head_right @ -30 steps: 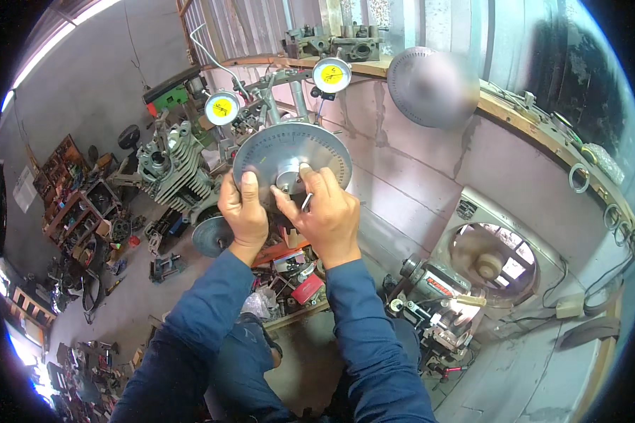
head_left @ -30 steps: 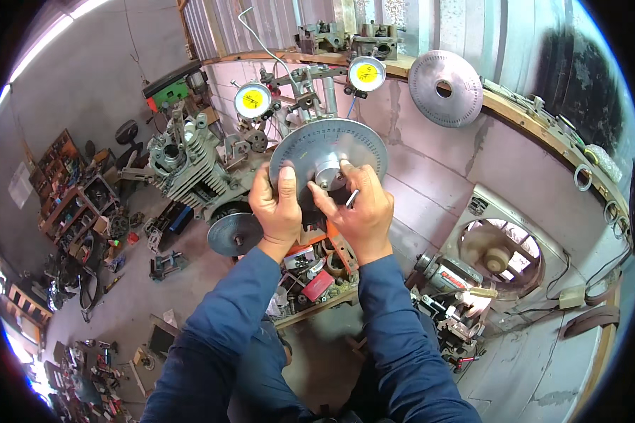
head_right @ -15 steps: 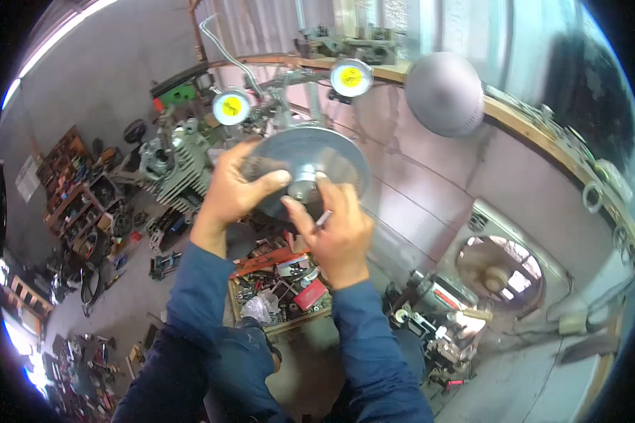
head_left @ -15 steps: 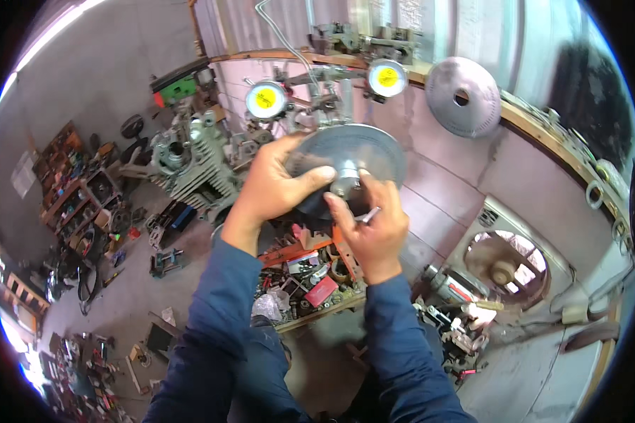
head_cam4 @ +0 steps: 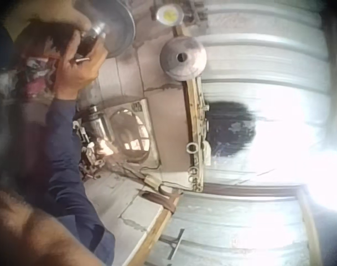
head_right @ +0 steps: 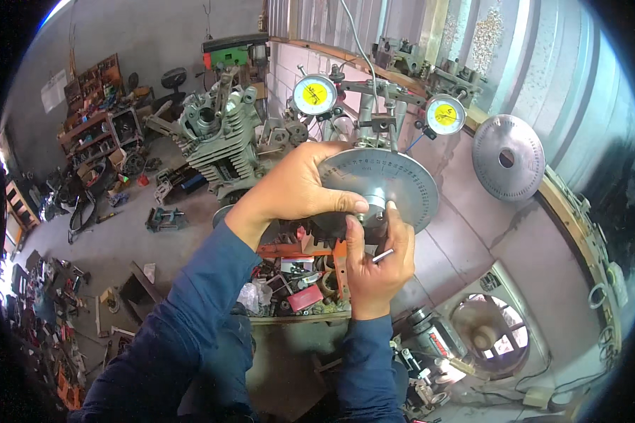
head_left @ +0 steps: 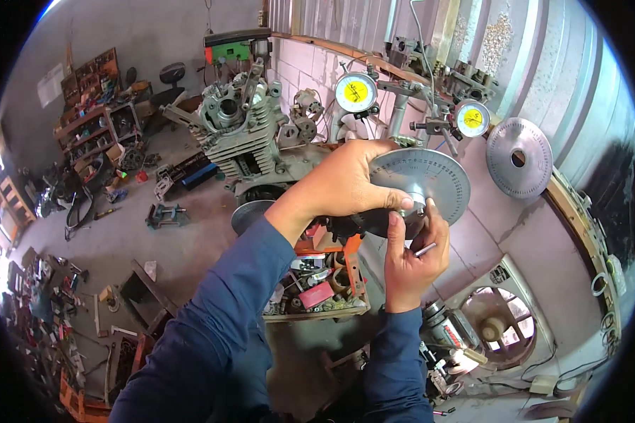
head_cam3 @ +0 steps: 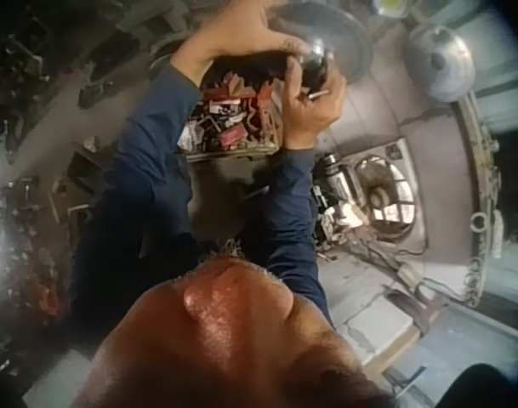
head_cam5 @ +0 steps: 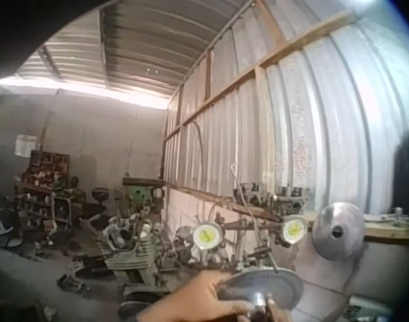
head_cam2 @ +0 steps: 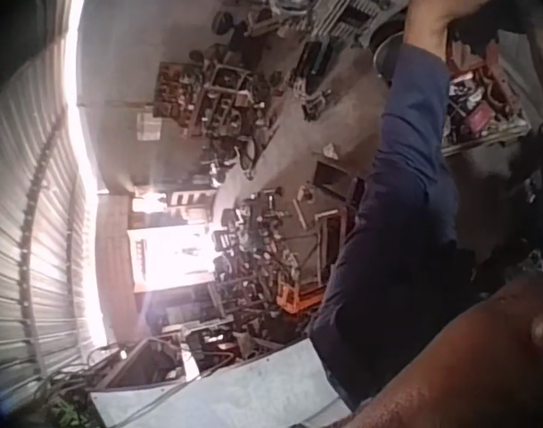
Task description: The person holds a metal disc with degree markings against an engine part, rotates it to align indicators, and secures it using an allen wrench.
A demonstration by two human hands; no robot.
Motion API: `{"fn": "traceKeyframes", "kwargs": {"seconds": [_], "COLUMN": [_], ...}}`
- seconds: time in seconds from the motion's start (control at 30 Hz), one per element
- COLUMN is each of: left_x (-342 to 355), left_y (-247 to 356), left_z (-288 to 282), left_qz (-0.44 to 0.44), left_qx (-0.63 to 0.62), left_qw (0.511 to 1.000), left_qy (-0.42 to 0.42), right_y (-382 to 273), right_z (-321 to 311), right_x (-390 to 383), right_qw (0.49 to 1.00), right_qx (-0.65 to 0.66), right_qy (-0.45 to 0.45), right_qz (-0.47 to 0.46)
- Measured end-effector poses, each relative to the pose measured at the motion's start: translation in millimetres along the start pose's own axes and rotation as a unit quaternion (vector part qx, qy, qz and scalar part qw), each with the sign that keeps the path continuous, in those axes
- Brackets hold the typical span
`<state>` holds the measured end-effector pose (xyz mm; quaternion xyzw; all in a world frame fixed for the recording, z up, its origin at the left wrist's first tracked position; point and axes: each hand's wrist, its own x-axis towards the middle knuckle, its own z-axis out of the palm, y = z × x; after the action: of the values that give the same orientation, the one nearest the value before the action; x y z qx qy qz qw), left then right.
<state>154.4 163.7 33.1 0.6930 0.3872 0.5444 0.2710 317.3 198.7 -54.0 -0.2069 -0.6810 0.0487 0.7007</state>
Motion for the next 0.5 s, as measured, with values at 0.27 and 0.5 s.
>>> {"fn": "traceKeyframes", "kwargs": {"seconds": [0.27, 0.5], "left_x": [-0.2, -0.3], "left_y": [-4.5, -4.6], "left_z": [-1.4, -0.4], "left_qz": [-0.005, -0.009], "left_qx": [0.009, -0.029], "left_qw": [1.0, 0.999], "left_qy": [-0.008, -0.016], "right_y": [-2.7, -0.8], "right_z": [0.7, -1.6], "right_x": [-5.5, -3.2], "right_qw": [0.999, 0.999], "right_qx": [0.001, 0.005], "right_qy": [-0.013, -0.02], "right_qz": [0.045, 0.029]}}
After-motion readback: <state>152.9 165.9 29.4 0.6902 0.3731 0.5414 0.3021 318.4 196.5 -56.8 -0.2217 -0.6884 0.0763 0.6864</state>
